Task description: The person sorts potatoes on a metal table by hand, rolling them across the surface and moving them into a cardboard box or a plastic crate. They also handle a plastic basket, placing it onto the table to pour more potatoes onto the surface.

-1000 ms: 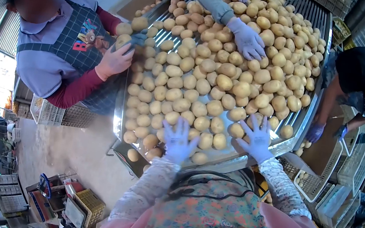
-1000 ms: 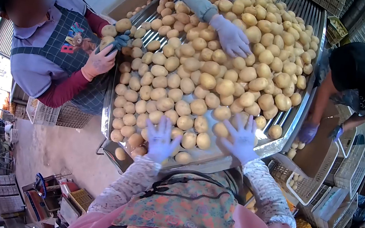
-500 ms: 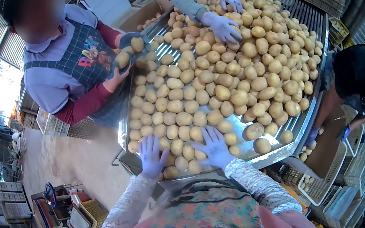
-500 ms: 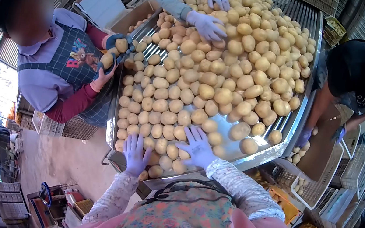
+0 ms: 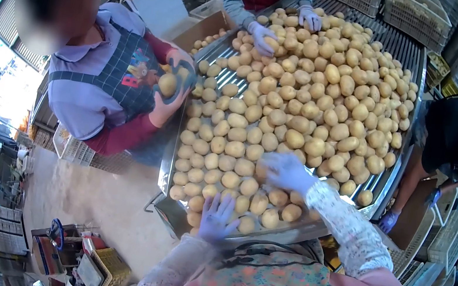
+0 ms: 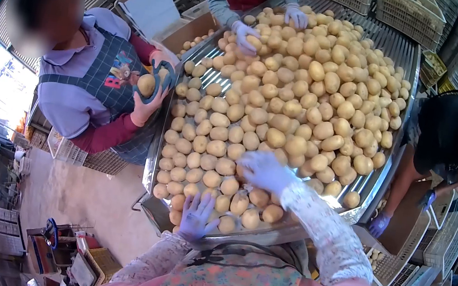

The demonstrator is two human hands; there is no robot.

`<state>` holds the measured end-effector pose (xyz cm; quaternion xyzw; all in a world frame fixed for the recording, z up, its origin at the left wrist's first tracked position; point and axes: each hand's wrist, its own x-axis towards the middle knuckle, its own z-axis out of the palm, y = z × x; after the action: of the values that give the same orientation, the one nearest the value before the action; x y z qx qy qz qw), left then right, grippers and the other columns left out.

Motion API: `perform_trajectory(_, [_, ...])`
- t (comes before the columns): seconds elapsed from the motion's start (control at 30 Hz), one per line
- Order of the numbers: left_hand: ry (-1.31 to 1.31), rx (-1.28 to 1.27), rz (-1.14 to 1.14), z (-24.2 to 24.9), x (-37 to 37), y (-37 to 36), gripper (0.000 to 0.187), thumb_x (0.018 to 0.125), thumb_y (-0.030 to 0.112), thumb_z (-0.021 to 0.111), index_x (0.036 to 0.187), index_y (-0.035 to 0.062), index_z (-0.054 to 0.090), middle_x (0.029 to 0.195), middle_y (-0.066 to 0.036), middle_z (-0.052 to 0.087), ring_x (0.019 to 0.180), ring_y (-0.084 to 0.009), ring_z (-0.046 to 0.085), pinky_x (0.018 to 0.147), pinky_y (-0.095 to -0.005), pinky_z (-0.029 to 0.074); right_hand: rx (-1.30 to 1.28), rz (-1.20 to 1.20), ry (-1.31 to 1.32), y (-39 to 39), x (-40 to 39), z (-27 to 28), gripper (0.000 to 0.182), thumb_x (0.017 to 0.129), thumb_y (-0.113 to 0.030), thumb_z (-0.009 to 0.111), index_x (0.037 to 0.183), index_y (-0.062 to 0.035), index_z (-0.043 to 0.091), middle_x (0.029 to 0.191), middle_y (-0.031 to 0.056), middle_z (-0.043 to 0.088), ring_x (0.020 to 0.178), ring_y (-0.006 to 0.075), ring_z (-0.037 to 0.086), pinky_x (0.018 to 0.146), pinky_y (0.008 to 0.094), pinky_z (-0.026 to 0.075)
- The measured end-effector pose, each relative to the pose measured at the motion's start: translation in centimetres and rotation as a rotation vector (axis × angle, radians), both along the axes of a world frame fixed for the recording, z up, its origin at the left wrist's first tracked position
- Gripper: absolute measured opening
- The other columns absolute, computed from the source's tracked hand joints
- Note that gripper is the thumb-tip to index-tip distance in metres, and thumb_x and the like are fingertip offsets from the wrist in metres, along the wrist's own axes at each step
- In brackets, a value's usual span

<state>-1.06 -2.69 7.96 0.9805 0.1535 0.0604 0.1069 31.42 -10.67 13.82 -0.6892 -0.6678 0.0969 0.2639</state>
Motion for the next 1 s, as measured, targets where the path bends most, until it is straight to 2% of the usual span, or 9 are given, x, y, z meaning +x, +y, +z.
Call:
perform_trajectory(0.1, [-0.024,0.118,0.210,0.1,2.7,-1.5,0.073,0.092,0.051,0.063,0.149,0.0075,0.050,0.151,-0.022,0.048,0.137,-0.0468,0.045,0.115,-0.0629,0.029,0.129,-0.015,-0.358,8.1,1.5,-3.3,0.029,0.087,-0.019,0.065,0.116,-0.0188,0.068,0.118,0.0059,0.065,0.107,0.0231,0.063,0.088,0.0410,0.046])
perform_trajectory(0.17, [-0.033,0.067,0.250,0.6,3.9,-2.7,0.073,0.092,0.051,0.063,0.149,0.0074,0.050,0.151,-0.022,0.048,0.137,-0.0475,0.044,0.115,-0.0628,0.029,-0.040,-0.107,-0.580,11.1,1.5,-4.9,0.033,0.086,-0.020,0.065,0.120,-0.0202,0.067,0.125,0.0049,0.063,0.117,0.0226,0.059,0.092,0.0417,0.046])
perform_trajectory(0.27, [-0.058,-0.075,0.255,1.1,1.8,-3.8,0.073,0.092,0.047,0.065,0.150,0.0062,0.047,0.151,-0.025,0.045,0.142,-0.0468,0.039,0.117,-0.0632,0.026,-0.505,-0.083,-0.586,13.8,0.3,-3.1,0.042,0.091,-0.021,0.061,0.133,-0.0194,0.060,0.135,0.0050,0.059,0.119,0.0249,0.060,0.094,0.0436,0.047])
perform_trajectory(0.37, [0.026,-0.039,0.120,2.0,-1.5,-0.8,0.073,0.092,0.045,0.065,0.148,0.0022,0.048,0.149,-0.023,0.048,0.143,-0.0416,0.041,0.117,-0.0618,0.026,-0.748,-0.032,-0.536,15.5,0.8,-2.3,0.039,0.095,-0.022,0.059,0.134,-0.0215,0.060,0.135,0.0058,0.060,0.119,0.0231,0.061,0.089,0.0431,0.050])
perform_trajectory(0.5, [0.019,-0.049,0.266,3.6,-4.7,1.8,0.065,0.093,0.039,0.064,0.144,0.0014,0.051,0.145,-0.020,0.052,0.142,-0.0396,0.042,0.117,-0.0601,0.027,-0.942,0.128,-0.709,16.1,-0.3,-4.6,0.040,0.095,-0.025,0.063,0.134,-0.0231,0.060,0.132,0.0077,0.062,0.118,0.0244,0.064,0.087,0.0443,0.053])
perform_trajectory(0.57, [0.020,-0.023,0.253,3.6,-2.4,4.4,0.066,0.093,0.039,0.064,0.144,0.0003,0.051,0.145,-0.020,0.052,0.142,-0.0393,0.042,0.117,-0.0600,0.027,-0.787,0.134,-0.505,14.8,0.2,-4.7,0.052,0.085,-0.033,0.075,0.134,-0.0214,0.060,0.125,0.0106,0.064,0.114,0.0287,0.066,0.090,0.0444,0.053])
perform_trajectory(0.73, [-0.103,0.075,0.317,-1.8,5.9,7.3,0.075,0.092,0.046,0.064,0.148,-0.0010,0.046,0.150,-0.024,0.048,0.145,-0.0460,0.035,0.118,-0.0612,0.025,-0.507,-0.025,0.021,8.0,2.7,-0.5,0.062,0.074,-0.034,0.081,0.130,-0.0148,0.062,0.120,0.0166,0.062,0.113,0.0355,0.063,0.094,0.0437,0.052])
perform_trajectory(0.8, [-0.122,0.108,0.347,-3.4,9.4,4.4,0.079,0.091,0.048,0.064,0.150,-0.0007,0.044,0.151,-0.025,0.046,0.146,-0.0490,0.032,0.118,-0.0618,0.024,-0.140,-0.128,0.316,4.0,1.2,0.2,0.062,0.072,-0.032,0.083,0.127,-0.0138,0.061,0.121,0.0172,0.062,0.111,0.0386,0.063,0.093,0.0463,0.052])
perform_trajectory(1.0, [-0.147,-0.032,0.115,1.6,12.7,-0.5,0.078,0.091,0.049,0.065,0.149,0.0003,0.044,0.148,-0.027,0.048,0.142,-0.0525,0.035,0.118,-0.0620,0.024,0.115,-0.403,0.468,-8.4,-3.7,-1.3,0.050,0.075,-0.020,0.077,0.123,-0.0145,0.063,0.121,0.0130,0.061,0.110,0.0347,0.060,0.098,0.0441,0.049])
